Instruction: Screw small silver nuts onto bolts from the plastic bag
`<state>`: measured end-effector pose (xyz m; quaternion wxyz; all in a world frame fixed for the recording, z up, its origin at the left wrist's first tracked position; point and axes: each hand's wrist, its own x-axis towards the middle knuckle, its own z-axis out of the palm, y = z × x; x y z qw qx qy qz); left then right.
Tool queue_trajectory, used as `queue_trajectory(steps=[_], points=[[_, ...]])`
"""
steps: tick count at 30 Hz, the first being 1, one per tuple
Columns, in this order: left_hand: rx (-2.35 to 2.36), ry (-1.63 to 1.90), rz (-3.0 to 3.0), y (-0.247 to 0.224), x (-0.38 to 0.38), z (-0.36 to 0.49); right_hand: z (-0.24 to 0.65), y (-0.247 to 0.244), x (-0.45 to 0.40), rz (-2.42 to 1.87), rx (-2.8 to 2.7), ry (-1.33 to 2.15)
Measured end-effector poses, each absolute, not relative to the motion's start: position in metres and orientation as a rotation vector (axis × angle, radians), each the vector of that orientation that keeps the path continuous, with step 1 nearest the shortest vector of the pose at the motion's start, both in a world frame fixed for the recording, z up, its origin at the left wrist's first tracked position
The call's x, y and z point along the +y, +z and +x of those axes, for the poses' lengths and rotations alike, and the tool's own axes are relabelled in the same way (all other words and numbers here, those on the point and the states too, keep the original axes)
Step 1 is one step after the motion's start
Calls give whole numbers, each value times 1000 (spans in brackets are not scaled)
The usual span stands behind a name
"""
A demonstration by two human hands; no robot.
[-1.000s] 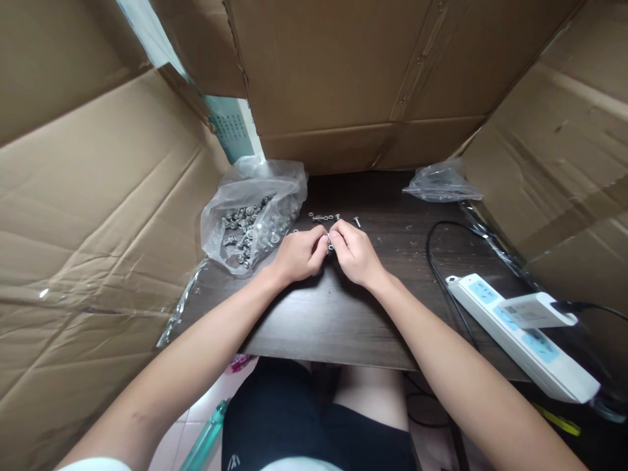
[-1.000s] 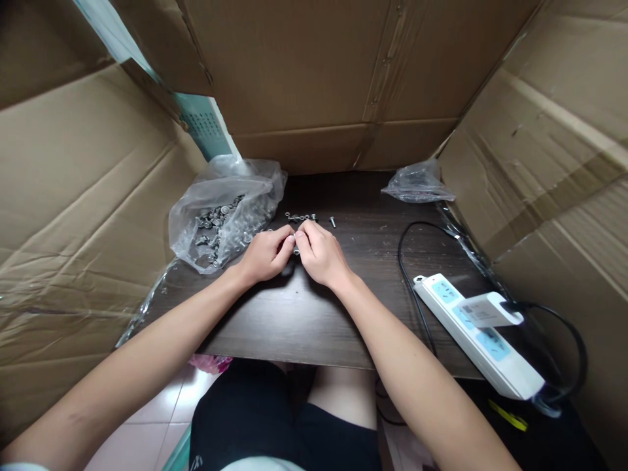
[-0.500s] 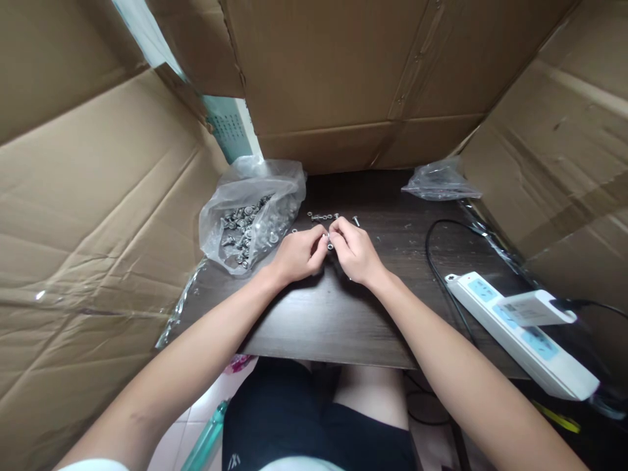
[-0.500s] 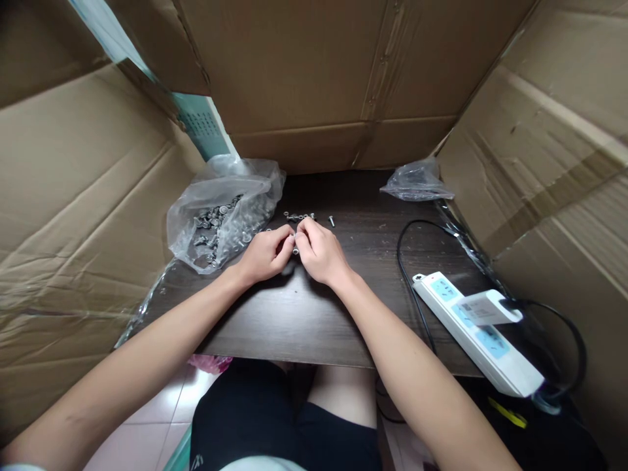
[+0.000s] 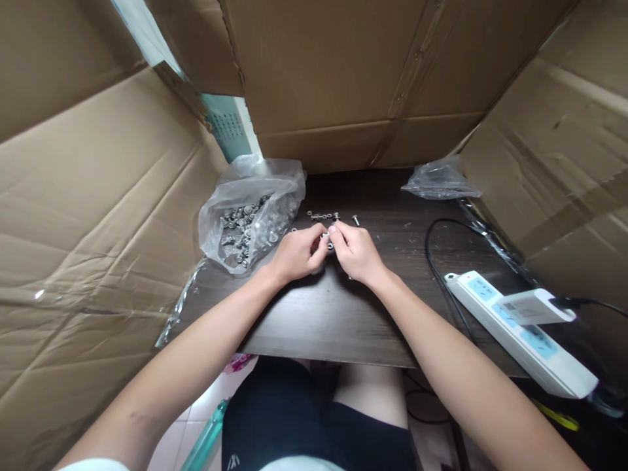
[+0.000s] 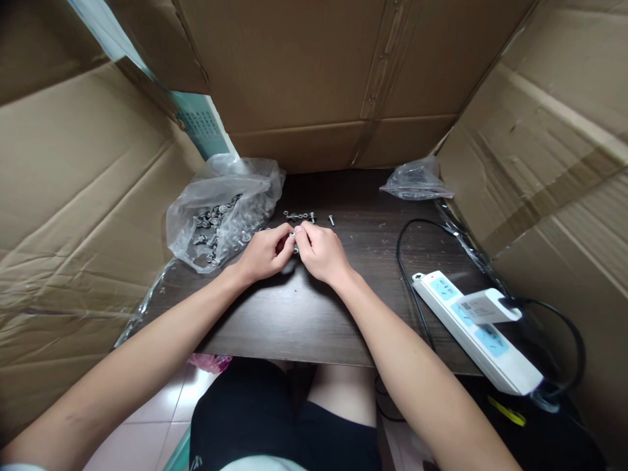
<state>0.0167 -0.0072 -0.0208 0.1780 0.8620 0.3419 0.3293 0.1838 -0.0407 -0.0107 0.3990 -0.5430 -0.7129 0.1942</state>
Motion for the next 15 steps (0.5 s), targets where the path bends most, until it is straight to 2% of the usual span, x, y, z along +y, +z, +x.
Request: queue_trajectory(steps=[15], points=[[1008, 849, 2443, -16, -10, 16, 184, -12, -40, -1314, -1806, 472]])
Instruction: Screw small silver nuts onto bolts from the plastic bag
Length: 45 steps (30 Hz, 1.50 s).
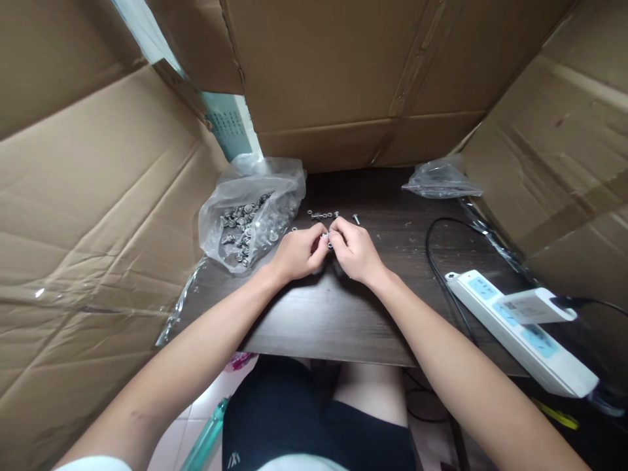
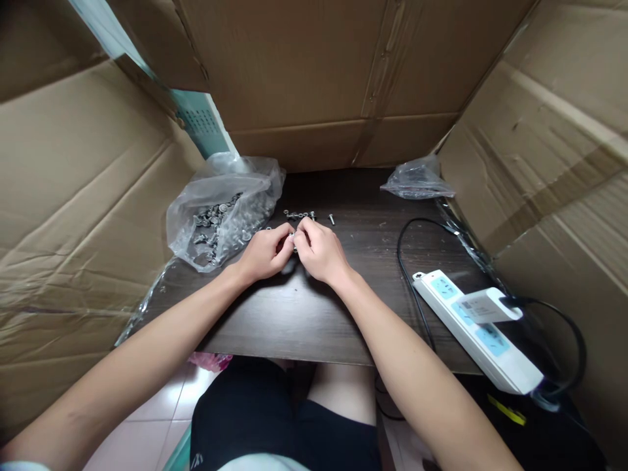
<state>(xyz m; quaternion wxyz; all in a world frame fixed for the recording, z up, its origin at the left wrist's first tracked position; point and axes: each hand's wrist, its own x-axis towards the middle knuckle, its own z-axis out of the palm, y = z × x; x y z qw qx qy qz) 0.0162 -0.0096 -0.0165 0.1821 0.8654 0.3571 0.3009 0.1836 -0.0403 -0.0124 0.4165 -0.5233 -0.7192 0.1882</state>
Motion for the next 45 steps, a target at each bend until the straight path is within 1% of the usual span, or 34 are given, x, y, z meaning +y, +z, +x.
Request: queue_trajectory(steps=[10, 18, 29, 45], points=[[978, 916, 2450, -21, -8, 17, 184, -11, -40, -1378, -1816, 463], [997, 886, 2454, -21, -8, 17, 184, -13, -40, -1435, -1790, 406], [1019, 872, 2473, -21, -8, 17, 185, -15, -38, -1378, -1822, 452], [990, 869, 2478, -22, -7, 17, 184, -13, -40, -1433, -1799, 482]])
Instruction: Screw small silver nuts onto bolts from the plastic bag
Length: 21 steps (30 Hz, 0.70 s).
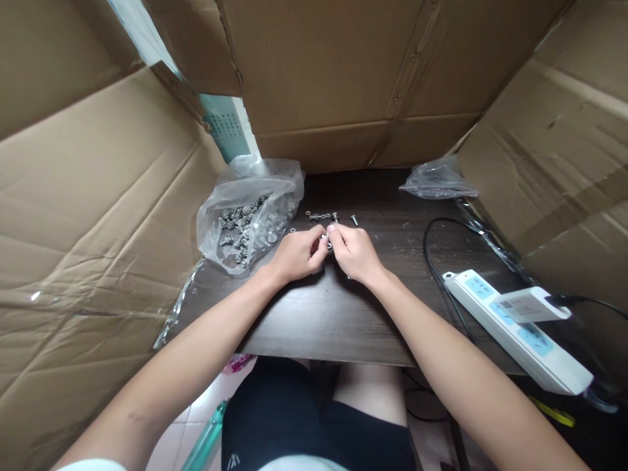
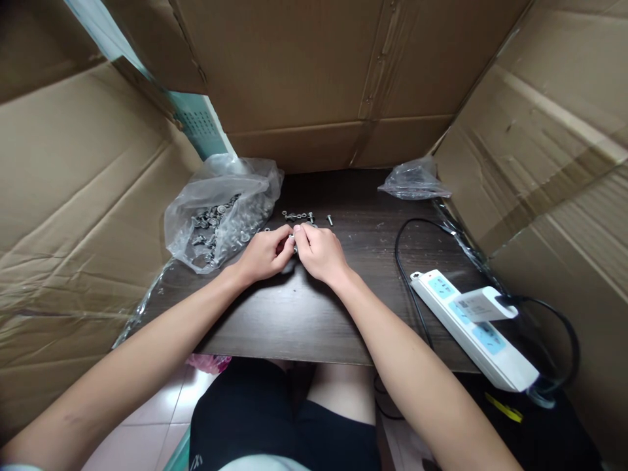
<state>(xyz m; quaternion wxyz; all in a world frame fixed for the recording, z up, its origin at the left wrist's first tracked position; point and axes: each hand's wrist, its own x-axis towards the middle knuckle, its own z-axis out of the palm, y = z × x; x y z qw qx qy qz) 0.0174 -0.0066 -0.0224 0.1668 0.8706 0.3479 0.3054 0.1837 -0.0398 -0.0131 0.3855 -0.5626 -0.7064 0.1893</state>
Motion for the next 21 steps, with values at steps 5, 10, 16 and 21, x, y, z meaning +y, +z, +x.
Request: queue_trajectory(steps=[5, 10, 16, 21], points=[[992, 881, 2471, -22, -7, 17, 184, -13, -40, -1375, -1821, 495], [995, 884, 2464, -21, -7, 17, 184, -12, -40, -1314, -1826, 519], [1009, 871, 2470, -21, -7, 17, 184, -13, -39, -1319, -1818, 528], [986, 867, 2465, -22, -7, 17, 185, -13, -38, -1335, -1818, 532]])
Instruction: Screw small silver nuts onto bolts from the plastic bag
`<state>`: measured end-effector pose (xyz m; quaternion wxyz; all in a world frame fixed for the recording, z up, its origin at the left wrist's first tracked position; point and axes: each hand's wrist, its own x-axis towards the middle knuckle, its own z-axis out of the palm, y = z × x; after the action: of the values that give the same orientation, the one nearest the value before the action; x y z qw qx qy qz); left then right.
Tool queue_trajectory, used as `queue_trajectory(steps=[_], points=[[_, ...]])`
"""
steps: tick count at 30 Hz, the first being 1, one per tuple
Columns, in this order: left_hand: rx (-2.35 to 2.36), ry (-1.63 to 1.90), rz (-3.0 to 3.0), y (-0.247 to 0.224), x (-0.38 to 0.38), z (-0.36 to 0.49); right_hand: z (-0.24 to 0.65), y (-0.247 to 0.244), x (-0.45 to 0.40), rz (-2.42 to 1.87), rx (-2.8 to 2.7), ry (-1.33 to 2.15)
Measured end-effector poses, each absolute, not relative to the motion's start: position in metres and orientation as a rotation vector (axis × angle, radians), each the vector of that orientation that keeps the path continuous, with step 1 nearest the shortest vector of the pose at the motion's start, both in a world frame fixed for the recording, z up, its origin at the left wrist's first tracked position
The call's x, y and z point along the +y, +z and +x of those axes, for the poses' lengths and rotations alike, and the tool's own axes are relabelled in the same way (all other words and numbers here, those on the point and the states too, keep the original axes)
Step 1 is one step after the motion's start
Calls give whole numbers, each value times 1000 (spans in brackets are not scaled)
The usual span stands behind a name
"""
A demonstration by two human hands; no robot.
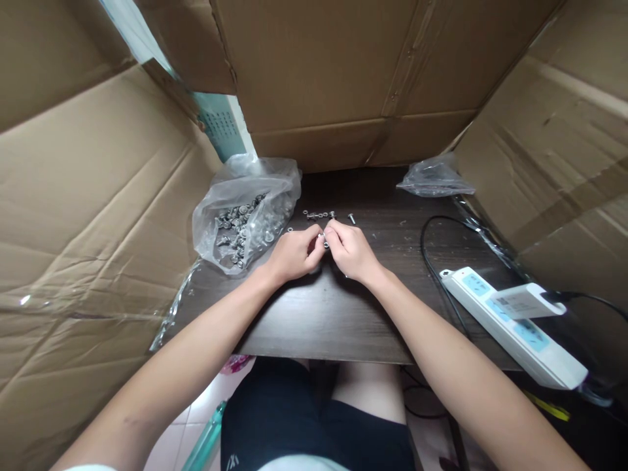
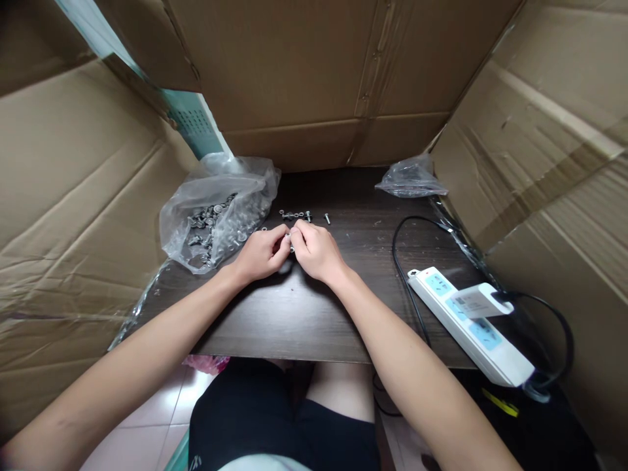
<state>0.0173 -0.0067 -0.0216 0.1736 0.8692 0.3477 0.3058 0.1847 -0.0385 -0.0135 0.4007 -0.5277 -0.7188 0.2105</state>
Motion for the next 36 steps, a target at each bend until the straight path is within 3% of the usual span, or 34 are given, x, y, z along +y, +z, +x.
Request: queue_trajectory(steps=[36], points=[[981, 920, 2452, -22, -5, 17, 186, -11, -39, -1339, -1812, 538]])
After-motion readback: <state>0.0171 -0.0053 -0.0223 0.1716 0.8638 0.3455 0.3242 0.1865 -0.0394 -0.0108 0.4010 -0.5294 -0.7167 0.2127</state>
